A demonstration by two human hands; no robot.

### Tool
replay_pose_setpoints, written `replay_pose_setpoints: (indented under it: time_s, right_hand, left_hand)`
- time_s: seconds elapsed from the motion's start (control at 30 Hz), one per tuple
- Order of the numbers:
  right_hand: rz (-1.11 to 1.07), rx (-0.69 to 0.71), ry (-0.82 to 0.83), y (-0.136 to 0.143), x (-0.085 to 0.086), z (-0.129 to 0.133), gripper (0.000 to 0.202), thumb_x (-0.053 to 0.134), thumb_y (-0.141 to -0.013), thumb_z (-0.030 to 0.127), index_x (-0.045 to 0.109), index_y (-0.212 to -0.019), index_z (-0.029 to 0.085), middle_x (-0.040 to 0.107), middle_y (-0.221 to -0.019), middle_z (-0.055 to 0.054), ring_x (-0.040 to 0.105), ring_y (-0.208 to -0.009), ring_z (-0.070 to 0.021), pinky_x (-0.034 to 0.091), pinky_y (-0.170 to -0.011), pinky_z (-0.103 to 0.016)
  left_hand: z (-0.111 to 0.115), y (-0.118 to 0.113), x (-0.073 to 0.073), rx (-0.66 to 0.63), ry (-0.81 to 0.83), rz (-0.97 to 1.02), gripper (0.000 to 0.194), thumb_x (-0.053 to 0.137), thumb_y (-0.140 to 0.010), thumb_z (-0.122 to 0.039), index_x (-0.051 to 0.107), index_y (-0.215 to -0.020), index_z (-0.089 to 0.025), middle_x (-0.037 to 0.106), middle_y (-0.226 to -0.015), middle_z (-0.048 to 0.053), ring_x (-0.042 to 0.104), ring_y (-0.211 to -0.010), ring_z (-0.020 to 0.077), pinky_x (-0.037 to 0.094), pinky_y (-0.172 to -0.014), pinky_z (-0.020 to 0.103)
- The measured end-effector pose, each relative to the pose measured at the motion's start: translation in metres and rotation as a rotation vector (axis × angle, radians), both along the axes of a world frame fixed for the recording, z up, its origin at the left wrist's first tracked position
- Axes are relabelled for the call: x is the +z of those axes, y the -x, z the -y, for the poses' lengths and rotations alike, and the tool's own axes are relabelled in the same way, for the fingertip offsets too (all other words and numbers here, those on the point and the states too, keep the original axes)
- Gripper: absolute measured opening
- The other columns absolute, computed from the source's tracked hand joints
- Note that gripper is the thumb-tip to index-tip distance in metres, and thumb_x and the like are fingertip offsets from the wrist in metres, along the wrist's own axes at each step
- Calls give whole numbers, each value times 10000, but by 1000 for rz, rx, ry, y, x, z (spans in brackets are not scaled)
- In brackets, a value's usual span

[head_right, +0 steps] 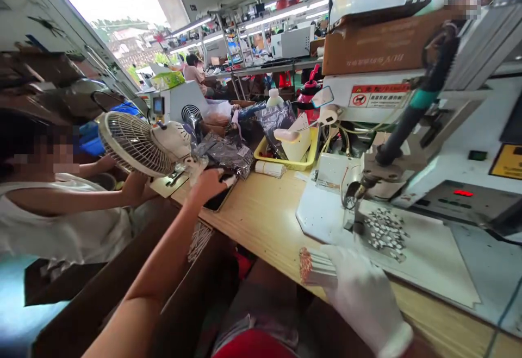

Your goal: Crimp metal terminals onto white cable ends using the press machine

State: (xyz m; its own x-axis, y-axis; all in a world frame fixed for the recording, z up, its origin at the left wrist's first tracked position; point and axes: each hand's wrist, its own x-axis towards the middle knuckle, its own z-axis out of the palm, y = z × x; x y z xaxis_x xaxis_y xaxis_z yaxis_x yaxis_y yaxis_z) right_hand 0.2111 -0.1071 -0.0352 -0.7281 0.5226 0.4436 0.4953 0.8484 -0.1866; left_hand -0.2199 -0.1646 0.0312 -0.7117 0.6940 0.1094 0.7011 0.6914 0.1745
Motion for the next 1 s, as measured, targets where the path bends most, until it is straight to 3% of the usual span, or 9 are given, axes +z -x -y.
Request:
replay_pose_setpoints:
  time_s: [0.1,0.2,0.43,0.53,0.57,0.63,0.73,0.83,1.0]
  right_hand:
    - [20,-51,-10,1,3,5,249,581,-816,294,651,-1029,186,695,-905,-96,656,-759,-262,454,-633,-337]
    - [43,-66,24,4,6,9,233,585,-819,268,654,-1025,183,687,-878,-85,650,-777,-249,441,-638,-317]
    - [80,-104,43,12,9,10,254,607,-803,260,657,-1043,196,682,-891,-80,628,-793,-237,419,-671,-309]
    - [162,-148,7,22,15,8,217,605,-788,217,667,-995,193,672,-841,-89,615,-785,-245,399,-664,-314]
    - [204,-166,-11,26,18,7,181,596,-782,189,671,-947,189,664,-813,-95,611,-779,-254,390,-656,-321]
    - [280,-199,-45,35,26,7,136,579,-766,140,665,-862,181,646,-774,-104,607,-759,-271,374,-637,-333]
    - [339,-244,-79,44,36,6,137,594,-746,133,658,-863,160,631,-763,-111,609,-718,-284,363,-605,-341]
    - [329,-304,-99,50,38,1,107,597,-773,185,648,-854,136,623,-741,-111,617,-676,-283,359,-566,-342]
    - [296,-395,-36,58,35,-11,136,549,-851,248,638,-858,146,637,-722,-96,633,-634,-270,397,-536,-347]
  left_hand:
    - [28,-25,-36,34,118,-27,374,623,-709,-368,664,-980,-115,682,-1003,197,620,-996,335,468,-771,355]
    - [27,-31,-46,37,123,-71,378,548,-766,-334,649,-1033,-86,669,-1046,223,586,-1072,340,460,-835,372]
    - [22,-31,-40,11,105,-86,399,549,-769,-277,631,-1064,-21,652,-1066,243,537,-1128,360,417,-946,407]
    - [23,-61,-25,-18,49,-111,511,582,-767,-267,551,-1221,-34,566,-1256,239,460,-1242,359,365,-1026,446]
    - [22,-81,-20,-68,1,-132,596,584,-782,-291,471,-1321,-65,477,-1376,219,394,-1312,340,318,-1079,452]
    - [19,-131,-10,-488,-212,-30,653,614,-785,-322,417,-1379,-135,441,-1425,170,402,-1323,281,329,-1100,407]
    - [7,-202,4,-1064,-90,233,873,704,-687,-427,335,-1443,-192,486,-1404,140,492,-1258,261,444,-1009,342]
    - [-15,-233,17,-1122,205,227,789,678,-656,-350,417,-1369,-133,694,-1001,133,663,-902,282,537,-735,356]
    - [-48,-217,15,-1199,235,221,624,621,-677,-242,499,-1279,-132,691,-880,120,661,-820,255,494,-665,316]
